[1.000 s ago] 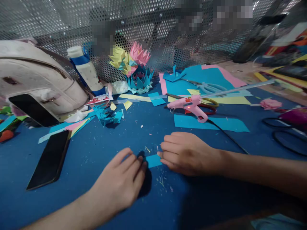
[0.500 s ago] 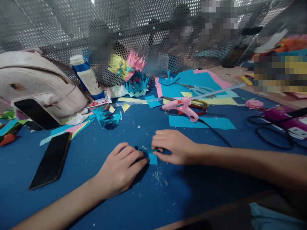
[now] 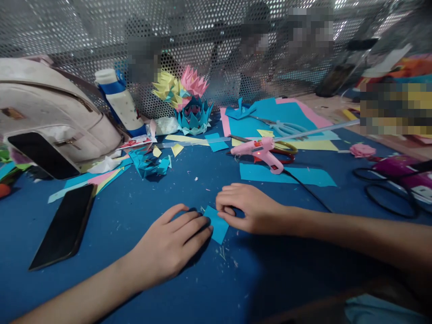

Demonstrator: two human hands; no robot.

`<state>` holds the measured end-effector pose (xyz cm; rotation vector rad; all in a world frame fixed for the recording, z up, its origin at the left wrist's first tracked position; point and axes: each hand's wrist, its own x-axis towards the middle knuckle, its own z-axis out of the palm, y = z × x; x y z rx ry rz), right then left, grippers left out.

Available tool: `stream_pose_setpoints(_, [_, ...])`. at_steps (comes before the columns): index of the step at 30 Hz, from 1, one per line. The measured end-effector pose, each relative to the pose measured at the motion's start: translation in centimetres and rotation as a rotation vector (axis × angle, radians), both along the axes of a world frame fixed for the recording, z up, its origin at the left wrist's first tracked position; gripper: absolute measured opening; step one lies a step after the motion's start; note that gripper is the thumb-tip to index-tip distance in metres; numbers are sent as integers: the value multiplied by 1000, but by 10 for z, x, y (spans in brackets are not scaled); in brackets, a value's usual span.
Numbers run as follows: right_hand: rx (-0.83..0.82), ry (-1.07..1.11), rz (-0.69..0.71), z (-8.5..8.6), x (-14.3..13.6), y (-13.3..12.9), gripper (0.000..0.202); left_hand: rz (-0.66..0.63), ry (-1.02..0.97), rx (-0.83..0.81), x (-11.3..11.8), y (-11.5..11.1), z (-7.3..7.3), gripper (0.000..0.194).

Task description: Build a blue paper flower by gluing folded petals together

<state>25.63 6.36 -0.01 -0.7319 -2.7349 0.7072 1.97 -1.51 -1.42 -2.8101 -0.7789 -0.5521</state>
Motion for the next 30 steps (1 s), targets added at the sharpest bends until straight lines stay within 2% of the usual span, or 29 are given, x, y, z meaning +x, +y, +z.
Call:
stream_pose_setpoints(5, [-23,-44,79,1,2,2,27,21,2,0,1,0,0,31])
stream_pose_setpoints(8, [12,-39,42,-1,2,2,30,27,4,-3,1,0,1,32])
stream_pose_setpoints(12, [5,-3,-25,-4,2,2,19,18,2,-28,1,1,2,33])
stream_pose_setpoints(16, [-29,-8,-20,-4,3,7,8,22,-45,-68,-1,2,1,32])
stream_pose_setpoints(20, [-103,-5,47,0,4,14,6,46,-103,-66,-3,1,1,27])
stream_pose_setpoints(24, [-170,37,119,1,6,20,4,21,-72,-62,-3,2,1,31])
stream_pose_setpoints(28, [-190,164,218,-5,9,23,15,11,-71,-57,-3,3,2,32])
stream_pose_setpoints(30, [-127,193,296,-7,11,26,22,-1,-69,-61,-3,2,2,33])
